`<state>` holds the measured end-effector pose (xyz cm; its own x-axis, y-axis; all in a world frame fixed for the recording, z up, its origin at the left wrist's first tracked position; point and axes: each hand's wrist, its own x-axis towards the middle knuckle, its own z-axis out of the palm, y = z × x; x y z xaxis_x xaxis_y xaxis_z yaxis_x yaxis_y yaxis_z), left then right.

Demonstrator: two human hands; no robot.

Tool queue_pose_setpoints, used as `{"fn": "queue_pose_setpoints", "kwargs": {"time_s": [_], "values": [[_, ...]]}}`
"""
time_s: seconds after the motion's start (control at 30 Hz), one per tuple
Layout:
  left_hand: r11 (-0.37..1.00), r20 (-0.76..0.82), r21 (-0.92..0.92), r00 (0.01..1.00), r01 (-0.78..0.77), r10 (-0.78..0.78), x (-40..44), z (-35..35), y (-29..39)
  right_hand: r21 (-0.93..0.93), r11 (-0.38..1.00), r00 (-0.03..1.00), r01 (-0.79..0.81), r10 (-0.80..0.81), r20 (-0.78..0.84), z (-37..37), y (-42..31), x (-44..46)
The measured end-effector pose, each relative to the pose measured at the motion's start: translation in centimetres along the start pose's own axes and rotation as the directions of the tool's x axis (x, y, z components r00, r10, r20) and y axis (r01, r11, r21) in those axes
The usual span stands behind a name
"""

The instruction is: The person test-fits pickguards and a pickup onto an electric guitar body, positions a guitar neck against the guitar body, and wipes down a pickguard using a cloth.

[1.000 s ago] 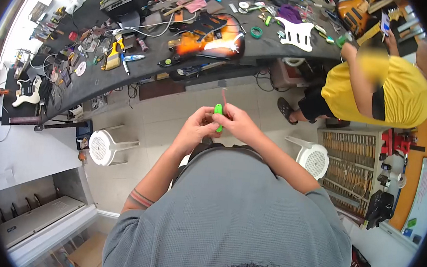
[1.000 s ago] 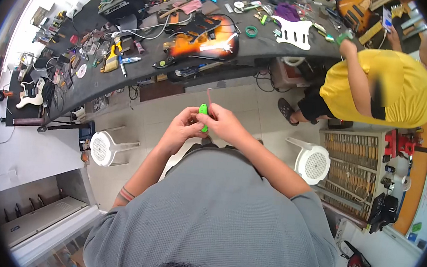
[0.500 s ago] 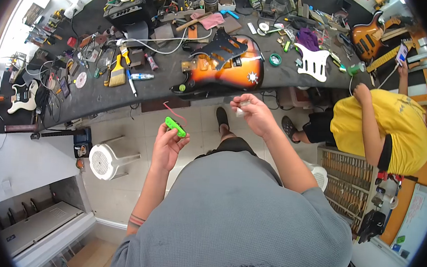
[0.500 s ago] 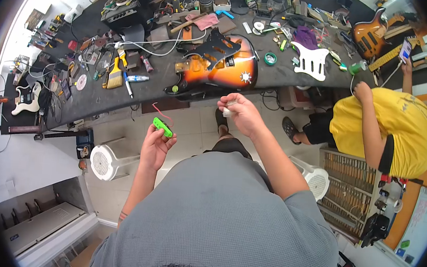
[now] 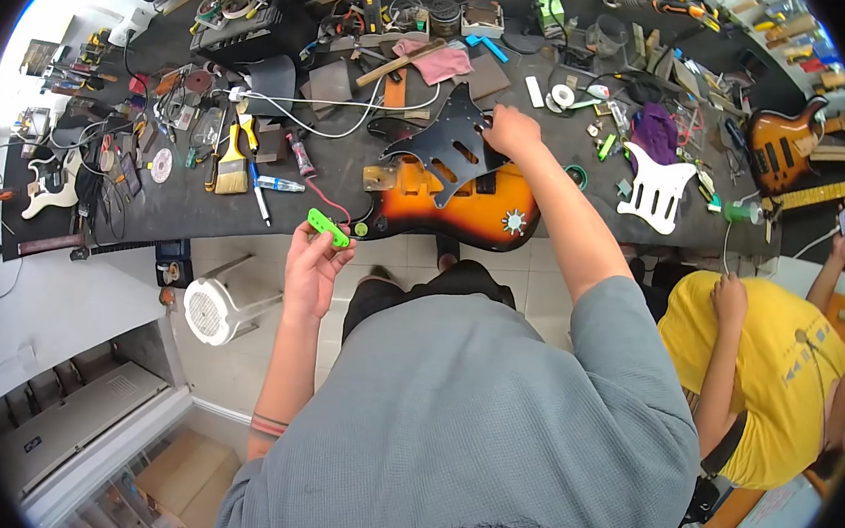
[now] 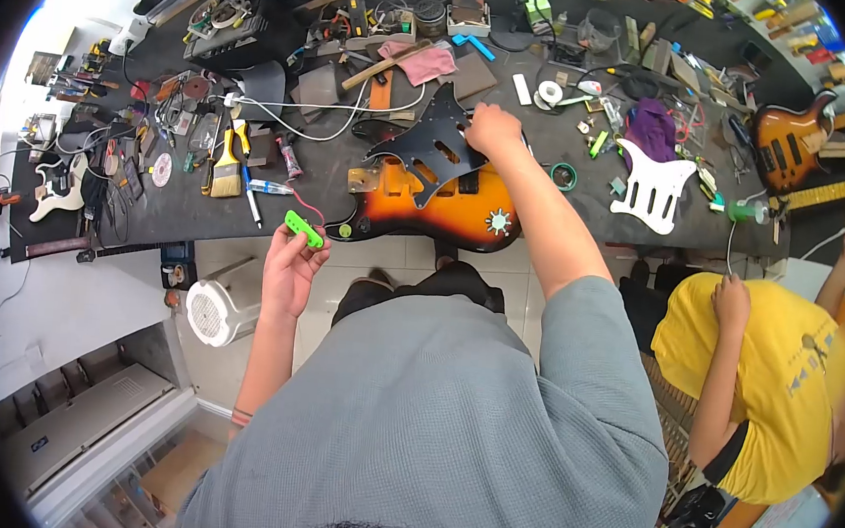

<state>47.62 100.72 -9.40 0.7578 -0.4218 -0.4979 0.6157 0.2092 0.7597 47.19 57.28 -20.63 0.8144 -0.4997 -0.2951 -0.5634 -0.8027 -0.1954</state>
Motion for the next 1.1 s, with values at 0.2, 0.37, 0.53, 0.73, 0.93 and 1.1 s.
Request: {"fn": "queue_pose_setpoints", "kwargs": {"time_s": [0.2,0.37,0.53,0.73,0.93,1.1], "values": [[0.999,-0.011,0.044,1.000,0.030,-0.029,4.3,-0.7,0.0,-0.050,0.993,0.993,0.110,-0.107,0.056,0.6,0.6,1.1],[0.996,0.040,0.024,0.995,0.090,-0.091,8.2,-0.8,-1.1,0.003,0.986,0.986,0.168,-0.168,0.005,0.1,1.6,-0.2],[0.990,0.095,0.056,0.986,0.129,-0.134,10.8,0.7,-1.6,0.059,0.985,0.983,0.165,-0.159,-0.097,-1.2,2.3,-3.1],[0.947,0.191,0.259,0.951,0.189,-0.242,13.5,3.1,-1.6,0.316,0.949,0.992,0.018,0.022,-0.121,-4.5,1.5,-8.1],[0.919,0.292,0.353,0.912,0.175,-0.286,14.5,7.3,-1.4,0.481,0.876,0.983,-0.002,0.090,-0.160,-5.6,0.9,-11.5],[0.926,0.386,0.356,0.882,0.128,-0.270,14.9,9.8,-2.5,0.519,0.854,0.974,-0.042,0.151,-0.169,-5.7,1.1,-13.5]]}}
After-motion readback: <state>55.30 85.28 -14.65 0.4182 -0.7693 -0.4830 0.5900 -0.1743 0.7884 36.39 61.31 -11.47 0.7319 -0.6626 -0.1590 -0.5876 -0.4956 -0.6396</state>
